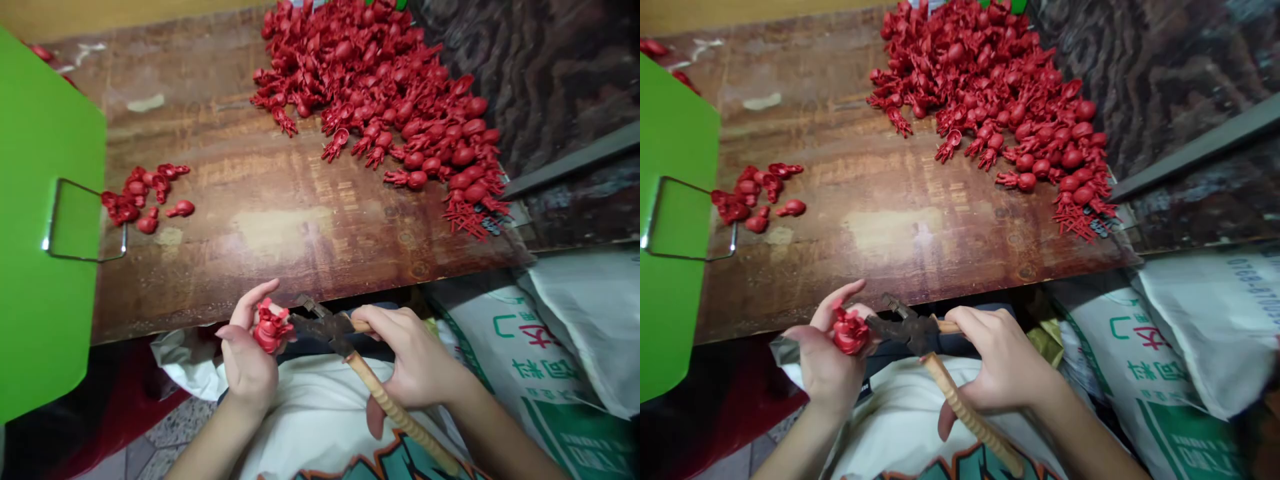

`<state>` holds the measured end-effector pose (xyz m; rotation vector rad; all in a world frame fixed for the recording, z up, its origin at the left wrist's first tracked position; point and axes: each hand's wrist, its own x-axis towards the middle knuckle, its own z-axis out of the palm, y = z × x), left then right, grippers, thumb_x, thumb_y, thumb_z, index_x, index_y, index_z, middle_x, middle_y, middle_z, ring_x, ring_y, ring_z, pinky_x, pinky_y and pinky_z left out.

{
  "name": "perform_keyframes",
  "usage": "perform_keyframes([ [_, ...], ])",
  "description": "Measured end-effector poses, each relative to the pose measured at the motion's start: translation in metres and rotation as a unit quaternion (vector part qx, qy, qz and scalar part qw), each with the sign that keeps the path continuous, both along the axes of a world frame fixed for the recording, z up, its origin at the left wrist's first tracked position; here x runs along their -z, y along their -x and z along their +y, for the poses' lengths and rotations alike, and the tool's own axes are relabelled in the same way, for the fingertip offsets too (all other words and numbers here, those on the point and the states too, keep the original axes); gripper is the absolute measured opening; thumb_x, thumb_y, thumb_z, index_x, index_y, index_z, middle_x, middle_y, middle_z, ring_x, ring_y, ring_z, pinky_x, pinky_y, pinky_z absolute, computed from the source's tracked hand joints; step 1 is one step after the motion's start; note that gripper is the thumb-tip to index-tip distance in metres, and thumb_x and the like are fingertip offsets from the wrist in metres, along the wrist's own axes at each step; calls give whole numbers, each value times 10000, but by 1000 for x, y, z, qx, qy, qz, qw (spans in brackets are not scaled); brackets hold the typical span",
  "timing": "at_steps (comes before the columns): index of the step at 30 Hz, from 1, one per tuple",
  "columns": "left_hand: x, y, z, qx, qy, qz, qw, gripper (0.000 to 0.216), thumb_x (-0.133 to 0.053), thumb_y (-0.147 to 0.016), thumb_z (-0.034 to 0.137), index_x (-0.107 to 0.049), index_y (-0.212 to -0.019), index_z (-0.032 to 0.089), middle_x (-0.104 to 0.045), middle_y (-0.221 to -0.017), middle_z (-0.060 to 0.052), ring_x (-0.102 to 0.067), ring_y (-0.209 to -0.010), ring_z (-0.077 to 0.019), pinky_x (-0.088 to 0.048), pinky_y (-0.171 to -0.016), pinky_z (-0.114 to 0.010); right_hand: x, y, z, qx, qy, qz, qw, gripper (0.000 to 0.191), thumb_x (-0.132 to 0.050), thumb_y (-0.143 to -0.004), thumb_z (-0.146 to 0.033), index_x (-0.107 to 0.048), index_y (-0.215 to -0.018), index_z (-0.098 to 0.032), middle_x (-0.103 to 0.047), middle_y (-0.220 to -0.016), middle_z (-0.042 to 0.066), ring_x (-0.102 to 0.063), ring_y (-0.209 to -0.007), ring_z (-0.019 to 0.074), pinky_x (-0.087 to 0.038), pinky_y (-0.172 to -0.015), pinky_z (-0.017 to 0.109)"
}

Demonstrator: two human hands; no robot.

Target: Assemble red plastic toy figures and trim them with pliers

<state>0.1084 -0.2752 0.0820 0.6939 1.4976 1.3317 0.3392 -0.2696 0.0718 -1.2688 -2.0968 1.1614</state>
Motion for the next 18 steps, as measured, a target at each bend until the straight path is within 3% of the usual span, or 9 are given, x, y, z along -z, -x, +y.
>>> perform_keyframes([
  [3,-5,-1,0,-31,9,-11,999,907,-516,-789,993,-767,-1118,187,-603,-617,19,-443,-389,-85,-310,-347,-188,-1,-3,1,-23,-10,1,1000,780,-879,-625,-818,-670,-1064,-209,-776,-936,47,-749,-773,244,-492,-675,323],
  [8,-4,1,-10,72,10,29,997,970,-427,-841,985,-739,-1336,211,-669,-700,-24,-542,-507,-152,-405,-435,-251,-10,-2,5,-45,-6,-6,999,792,-900,-614,-794,-679,-1107,-217,-809,-1034,73,-795,-877,294,-487,-690,332],
  [11,-2,0,-16,112,8,33,993,1025,-421,-813,1003,-717,-1407,223,-593,-620,6,-471,-473,-153,-387,-447,-275,-13,1,4,-54,-8,-1,999,731,-883,-670,-769,-671,-1101,-218,-805,-1034,68,-797,-892,292,-492,-708,332],
  [14,-6,-3,-18,134,-3,45,990,978,-455,-821,987,-755,-1345,218,-582,-618,8,-390,-447,-138,-330,-440,-287,-13,3,-1,-52,-13,11,999,659,-852,-749,-726,-653,-1120,-218,-794,-1044,64,-796,-909,286,-508,-744,340],
  [18,-13,-4,-20,138,-14,112,984,795,-455,-930,891,-786,-1171,210,-625,-659,-17,-441,-491,-158,-343,-484,-298,-15,4,-7,-46,-14,1,999,499,-805,-866,-604,-645,-1128,-211,-776,-1029,57,-779,-908,274,-520,-747,346],
])
